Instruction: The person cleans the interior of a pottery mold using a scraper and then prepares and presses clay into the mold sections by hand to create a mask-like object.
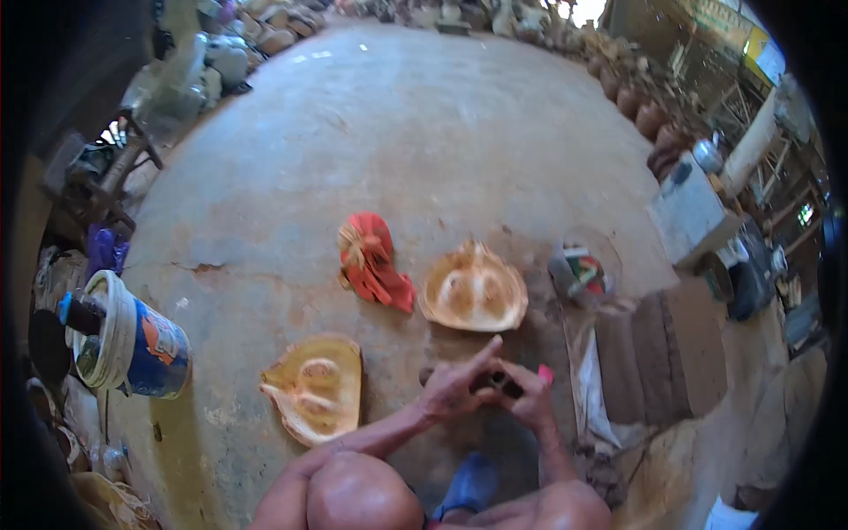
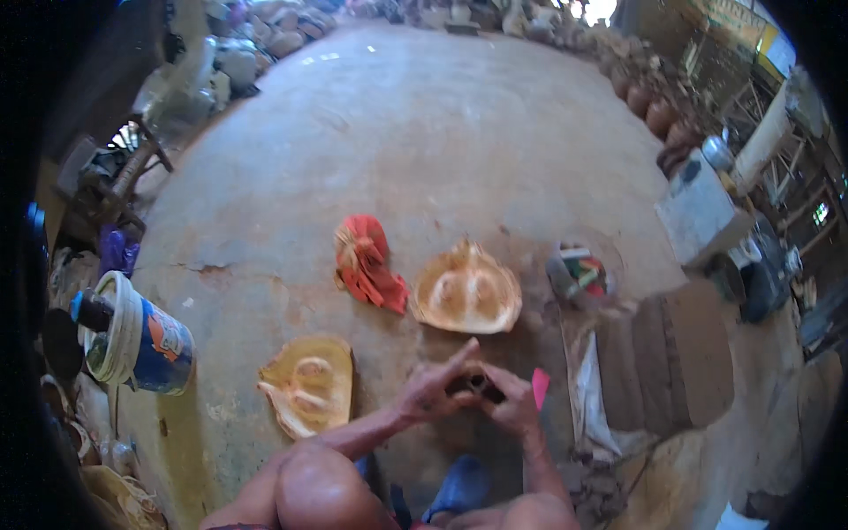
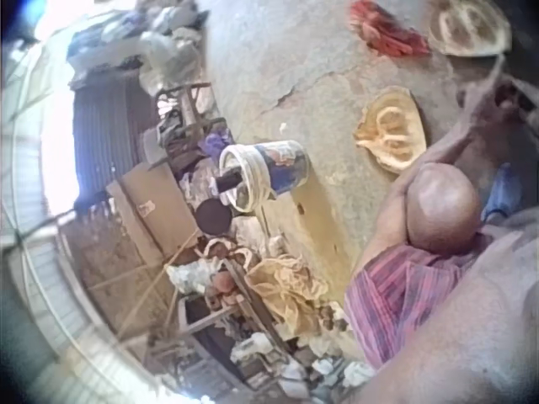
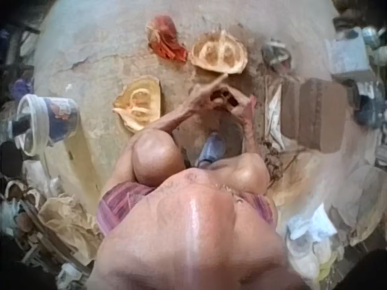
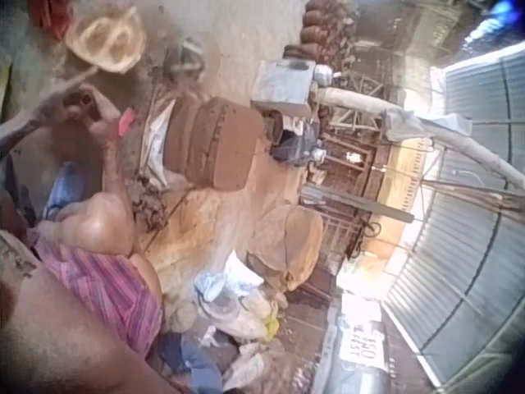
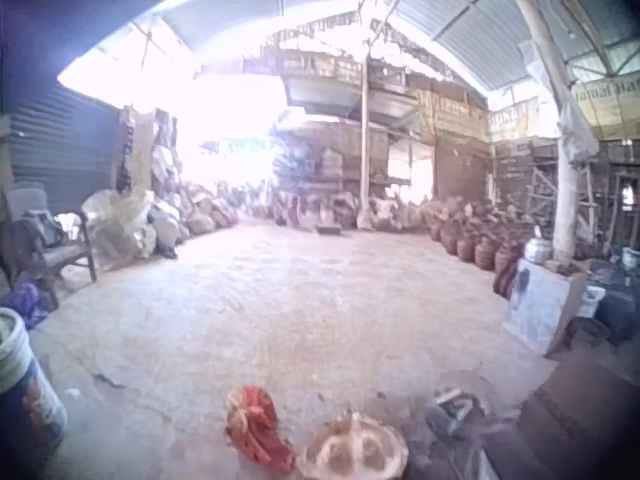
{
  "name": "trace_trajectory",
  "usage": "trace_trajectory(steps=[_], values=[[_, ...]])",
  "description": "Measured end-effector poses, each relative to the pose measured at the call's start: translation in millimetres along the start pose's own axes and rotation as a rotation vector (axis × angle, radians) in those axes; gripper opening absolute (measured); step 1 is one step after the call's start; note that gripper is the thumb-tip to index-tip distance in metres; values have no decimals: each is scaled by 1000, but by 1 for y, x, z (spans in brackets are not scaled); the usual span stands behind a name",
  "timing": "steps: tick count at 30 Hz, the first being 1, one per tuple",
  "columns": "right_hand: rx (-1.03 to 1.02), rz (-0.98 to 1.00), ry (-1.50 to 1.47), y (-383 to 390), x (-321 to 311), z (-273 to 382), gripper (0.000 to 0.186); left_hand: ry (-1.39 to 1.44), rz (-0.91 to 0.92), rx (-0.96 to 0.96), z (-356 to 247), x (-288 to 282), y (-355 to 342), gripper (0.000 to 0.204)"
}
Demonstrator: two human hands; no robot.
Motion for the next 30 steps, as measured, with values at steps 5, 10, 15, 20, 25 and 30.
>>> trace_trajectory(steps=[5,10,15,20,25,30], values=[[112,33,-91,-11,-8,-5,56,-16,-71,58,-13,-3,-18,109],[16,-25,-4,-3,-7,-18,59,-23,-112,23,-12,-4,-16,110],[104,41,-63,4,-5,-28,63,-6,-98,-25,-12,3,-9,110],[17,3,-27,2,-28,-2,72,22,-118,20,-16,-6,-9,107],[211,-196,-227,23,-79,-67,80,500,-329,-542,79,-44,7,88],[855,-267,-182,69,-61,-158,92,493,-317,-1066,176,-51,49,80]])
Point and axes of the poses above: each hand's wrist, its own y-axis away from the middle knuckle, its own x-axis out of the palm, z = x × y, the point moved 9 cm from there along -y, towards the middle knuckle, and after that the axes turned 14 degrees about -z, right-handed, at the moved point
